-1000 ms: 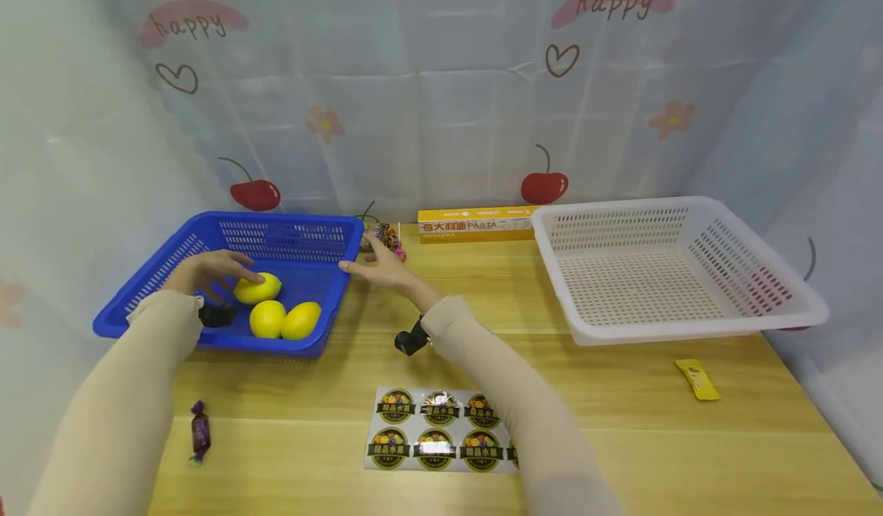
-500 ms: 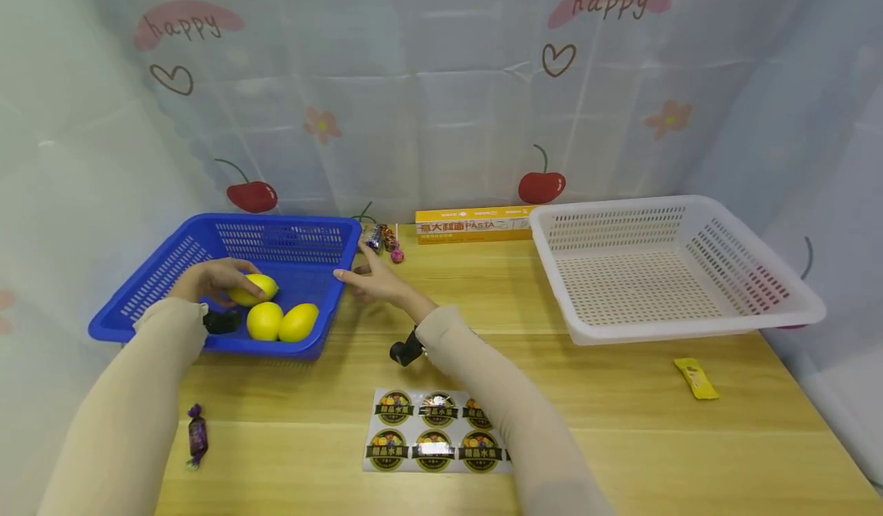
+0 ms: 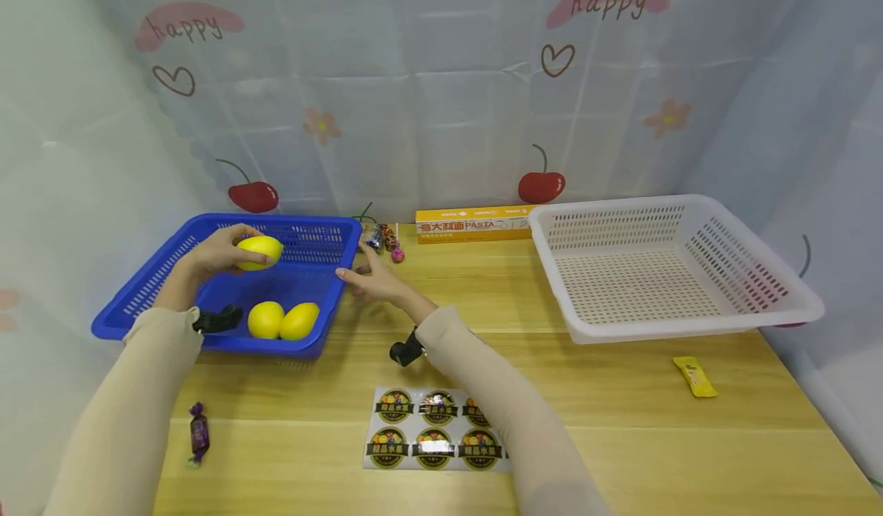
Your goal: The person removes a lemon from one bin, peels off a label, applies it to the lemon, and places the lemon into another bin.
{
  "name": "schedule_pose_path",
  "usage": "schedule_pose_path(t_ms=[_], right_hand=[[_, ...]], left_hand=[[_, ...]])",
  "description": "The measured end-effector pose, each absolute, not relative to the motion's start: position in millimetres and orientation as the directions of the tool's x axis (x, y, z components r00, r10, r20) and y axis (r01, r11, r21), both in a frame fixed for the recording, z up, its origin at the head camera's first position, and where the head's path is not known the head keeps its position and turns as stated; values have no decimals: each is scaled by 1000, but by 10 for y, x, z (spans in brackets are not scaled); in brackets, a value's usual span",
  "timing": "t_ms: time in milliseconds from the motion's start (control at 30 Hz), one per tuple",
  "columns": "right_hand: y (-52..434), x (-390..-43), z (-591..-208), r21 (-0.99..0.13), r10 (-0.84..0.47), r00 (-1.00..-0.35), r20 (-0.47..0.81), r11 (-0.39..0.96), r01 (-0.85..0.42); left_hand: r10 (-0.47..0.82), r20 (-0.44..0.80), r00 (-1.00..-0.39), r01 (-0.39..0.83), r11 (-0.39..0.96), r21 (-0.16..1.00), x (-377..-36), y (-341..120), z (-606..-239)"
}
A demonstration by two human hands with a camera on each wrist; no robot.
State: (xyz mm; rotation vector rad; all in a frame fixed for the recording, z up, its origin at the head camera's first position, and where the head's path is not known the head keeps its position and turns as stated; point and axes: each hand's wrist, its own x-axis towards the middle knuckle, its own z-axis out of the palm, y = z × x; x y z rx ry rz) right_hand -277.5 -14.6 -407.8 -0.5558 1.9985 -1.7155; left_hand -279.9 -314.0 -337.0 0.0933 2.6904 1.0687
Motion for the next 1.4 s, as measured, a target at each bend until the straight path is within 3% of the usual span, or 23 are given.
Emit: schedule_pose_path(t_ms=[533, 900, 1400], right_hand=[[820, -2383, -3882, -924, -591, -804, -54, 336, -185], [1420, -2016, -3945, -859, -542, -840, -29, 443, -256], [1859, -1483, -4098, -729, -511, -859, 41, 572, -375]], left_hand=[[281, 70, -957, 225, 569, 791, -2562, -2218, -3139], [330, 114, -937, 287, 546, 787, -2455, -1671, -3237], [362, 152, -920, 315, 452, 834, -2386, -1029, -3571]])
